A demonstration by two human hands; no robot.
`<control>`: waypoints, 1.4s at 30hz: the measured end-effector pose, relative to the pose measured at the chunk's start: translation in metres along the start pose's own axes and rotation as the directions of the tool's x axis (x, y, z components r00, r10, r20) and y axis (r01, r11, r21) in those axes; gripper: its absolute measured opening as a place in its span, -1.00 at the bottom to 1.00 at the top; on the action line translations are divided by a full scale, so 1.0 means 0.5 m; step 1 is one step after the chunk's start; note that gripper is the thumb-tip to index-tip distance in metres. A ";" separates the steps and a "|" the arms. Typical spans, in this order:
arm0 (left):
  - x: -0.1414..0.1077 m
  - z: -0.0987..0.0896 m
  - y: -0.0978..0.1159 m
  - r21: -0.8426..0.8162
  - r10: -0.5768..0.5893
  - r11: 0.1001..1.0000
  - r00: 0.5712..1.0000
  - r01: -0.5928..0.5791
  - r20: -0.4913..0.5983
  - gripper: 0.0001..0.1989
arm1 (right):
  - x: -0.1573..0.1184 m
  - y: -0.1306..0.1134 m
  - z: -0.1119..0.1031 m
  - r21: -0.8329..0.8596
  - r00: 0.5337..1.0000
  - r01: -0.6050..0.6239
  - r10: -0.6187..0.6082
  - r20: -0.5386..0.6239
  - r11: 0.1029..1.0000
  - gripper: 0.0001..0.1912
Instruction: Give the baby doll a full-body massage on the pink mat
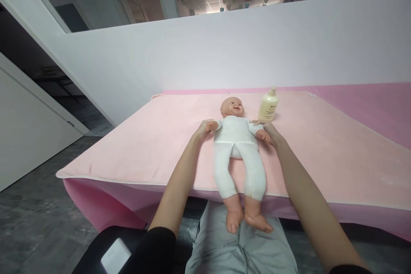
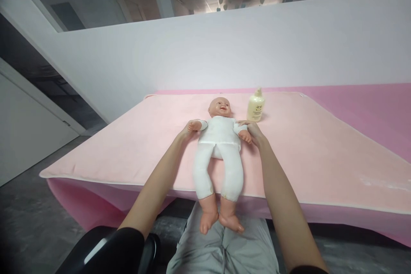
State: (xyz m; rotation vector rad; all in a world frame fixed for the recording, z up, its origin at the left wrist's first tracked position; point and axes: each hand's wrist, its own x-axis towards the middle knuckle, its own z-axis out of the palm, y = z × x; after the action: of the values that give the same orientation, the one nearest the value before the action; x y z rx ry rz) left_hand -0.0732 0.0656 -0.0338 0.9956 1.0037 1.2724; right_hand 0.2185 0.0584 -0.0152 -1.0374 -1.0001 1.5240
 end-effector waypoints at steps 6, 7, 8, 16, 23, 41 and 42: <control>0.000 0.001 0.015 0.063 -0.042 0.997 0.999 0.041 0.019 -0.90 | 0.014 0.000 -0.014 -0.119 0.997 0.079 -0.081 -0.010 0.990 -0.80; -0.003 0.000 0.018 0.071 -0.050 0.996 0.998 0.048 0.024 -0.89 | 0.017 0.001 -0.016 -0.119 0.997 0.074 -0.075 -0.012 0.990 -0.79; -0.007 -0.001 0.020 0.081 -0.049 0.996 0.998 0.046 0.030 -0.88 | 0.019 0.002 -0.018 -0.123 0.998 0.065 -0.067 -0.012 0.990 -0.78; -0.035 -0.005 0.029 0.145 0.046 0.988 0.999 -0.050 0.024 -0.91 | 0.027 0.029 -0.040 0.009 0.988 0.152 -0.151 -0.022 0.988 -0.79; -0.038 -0.011 0.040 0.291 -0.038 0.956 0.999 0.038 -0.007 -0.85 | 0.029 0.018 -0.054 0.142 0.973 0.167 -0.140 -0.183 0.976 -0.79; -0.100 0.111 0.067 0.922 0.176 -0.354 0.957 -0.156 0.229 -0.67 | 0.010 -0.004 -0.099 0.766 0.933 0.330 -0.065 -0.355 0.552 -0.66; -0.104 0.115 0.067 0.910 0.175 -0.384 0.956 -0.156 0.238 -0.67 | 0.011 -0.004 -0.101 0.776 0.931 0.335 -0.060 -0.360 0.534 -0.66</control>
State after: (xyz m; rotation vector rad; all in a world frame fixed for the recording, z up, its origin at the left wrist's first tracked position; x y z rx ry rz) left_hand -0.0289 0.0137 0.0155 2.6139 2.1105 0.1340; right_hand 0.2666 0.0687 -0.0287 -0.3942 -0.0819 1.3428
